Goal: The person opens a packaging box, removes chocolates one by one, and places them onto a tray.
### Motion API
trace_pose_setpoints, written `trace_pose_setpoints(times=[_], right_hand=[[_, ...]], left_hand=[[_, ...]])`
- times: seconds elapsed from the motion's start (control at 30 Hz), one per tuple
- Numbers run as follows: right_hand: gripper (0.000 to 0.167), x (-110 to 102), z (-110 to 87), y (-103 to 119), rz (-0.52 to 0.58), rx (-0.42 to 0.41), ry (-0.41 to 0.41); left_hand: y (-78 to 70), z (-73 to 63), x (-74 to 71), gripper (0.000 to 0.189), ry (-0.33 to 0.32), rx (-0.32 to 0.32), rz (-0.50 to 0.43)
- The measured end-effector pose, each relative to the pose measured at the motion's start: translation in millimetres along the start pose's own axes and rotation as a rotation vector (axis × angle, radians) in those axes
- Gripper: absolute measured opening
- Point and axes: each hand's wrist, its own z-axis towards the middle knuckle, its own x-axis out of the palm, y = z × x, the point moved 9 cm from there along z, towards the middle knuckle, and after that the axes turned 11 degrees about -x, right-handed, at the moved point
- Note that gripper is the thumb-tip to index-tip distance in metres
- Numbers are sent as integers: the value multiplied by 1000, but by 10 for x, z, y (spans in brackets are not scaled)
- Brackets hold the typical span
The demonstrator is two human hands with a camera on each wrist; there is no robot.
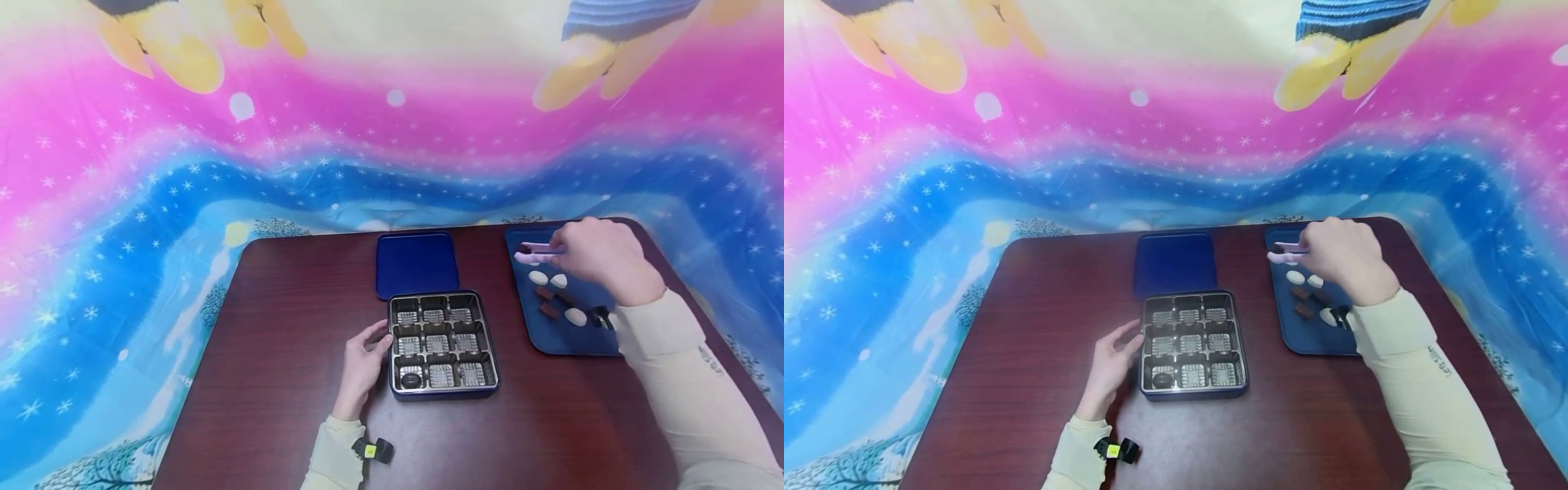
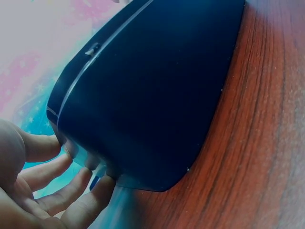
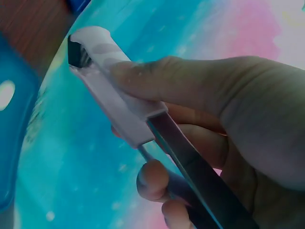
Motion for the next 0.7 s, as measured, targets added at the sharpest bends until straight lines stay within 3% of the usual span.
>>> trace_pose_setpoints(times=[0.3,0.5,0.7], right_hand=[[28,192,13,-639,24,141,2],[38,434,40,-831,45,197,30],[29,645,96,-904,85,199,67]], left_hand=[[1,1,-19,39,1,-7,-16],[1,4,-16,39,-5,-8,-6],[14,9,-8,39,-8,-10,1]])
